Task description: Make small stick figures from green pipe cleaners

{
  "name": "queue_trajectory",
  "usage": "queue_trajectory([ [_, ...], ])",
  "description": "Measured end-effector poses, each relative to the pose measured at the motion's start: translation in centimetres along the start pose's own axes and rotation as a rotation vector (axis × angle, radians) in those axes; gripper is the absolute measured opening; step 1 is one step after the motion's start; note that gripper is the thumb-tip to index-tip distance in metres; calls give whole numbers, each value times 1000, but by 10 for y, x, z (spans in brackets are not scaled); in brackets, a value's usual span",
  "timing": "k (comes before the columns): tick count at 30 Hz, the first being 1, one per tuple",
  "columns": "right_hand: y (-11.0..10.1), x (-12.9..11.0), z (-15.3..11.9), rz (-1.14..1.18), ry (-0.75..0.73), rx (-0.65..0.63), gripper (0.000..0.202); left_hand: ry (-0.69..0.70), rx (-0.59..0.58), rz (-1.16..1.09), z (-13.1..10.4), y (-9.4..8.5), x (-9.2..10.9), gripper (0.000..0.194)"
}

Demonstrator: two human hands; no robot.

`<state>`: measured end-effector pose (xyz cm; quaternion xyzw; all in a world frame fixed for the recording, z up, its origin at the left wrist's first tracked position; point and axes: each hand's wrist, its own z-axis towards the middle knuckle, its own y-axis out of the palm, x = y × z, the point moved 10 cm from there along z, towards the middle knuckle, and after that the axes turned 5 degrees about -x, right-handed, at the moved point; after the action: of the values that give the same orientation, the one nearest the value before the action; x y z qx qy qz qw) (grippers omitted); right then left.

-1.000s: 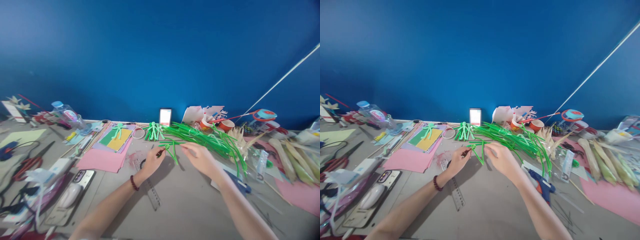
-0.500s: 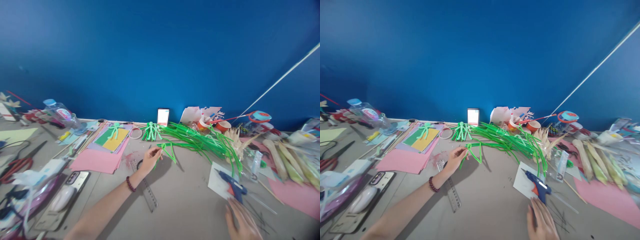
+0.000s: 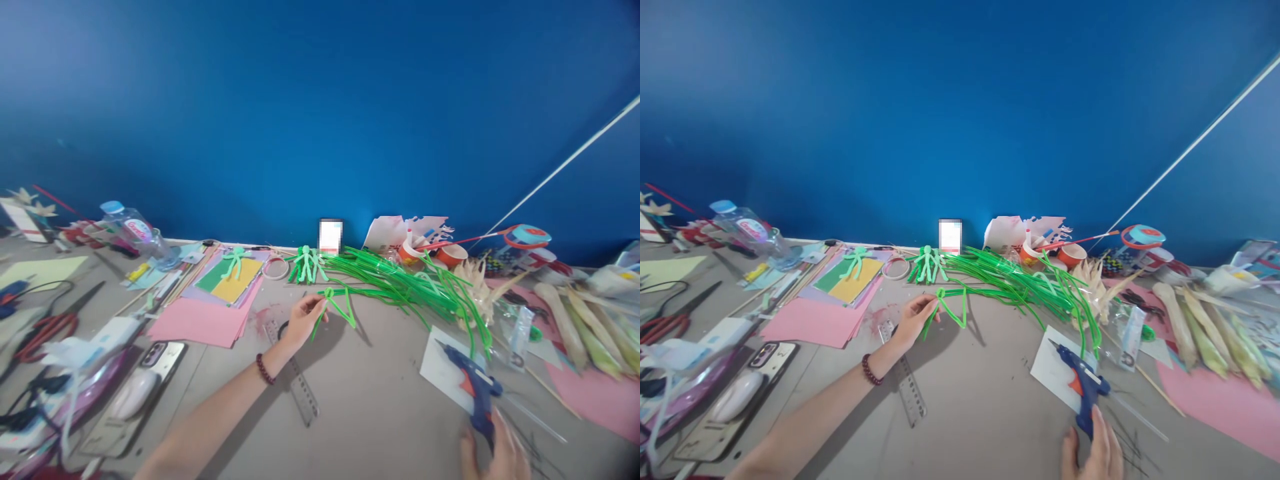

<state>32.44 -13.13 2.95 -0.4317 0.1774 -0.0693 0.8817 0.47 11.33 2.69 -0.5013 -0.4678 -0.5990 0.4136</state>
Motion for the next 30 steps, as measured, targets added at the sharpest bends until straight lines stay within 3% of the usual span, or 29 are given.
queue_trajectory([
  [5,6,0,1,-28,-17,-80,62,-2,3,-54,-1,0,1,31],
  [9,-10,-9,10,-127,-77,-26,57,5,7,-56,-1,0,3,31],
  [11,-24,-20,21,-127,-102,51,49,19,5,-44,-1,1,4,31],
  [14,-28,-57,51,116,-225,21,31,65,13,6,-2,2,9,29],
  [16,-17,-90,75,352,-279,-104,22,114,38,111,-4,0,15,26],
  [18,6,-123,96,530,-226,-273,21,205,60,300,-8,0,27,22],
  [24,71,-228,121,1065,-92,-566,25,742,38,808,-30,16,76,10],
  [27,93,-255,128,1204,-68,-666,25,885,70,941,-35,18,85,11],
  [30,100,-269,139,1201,-152,-750,24,866,101,945,-32,14,88,11],
])
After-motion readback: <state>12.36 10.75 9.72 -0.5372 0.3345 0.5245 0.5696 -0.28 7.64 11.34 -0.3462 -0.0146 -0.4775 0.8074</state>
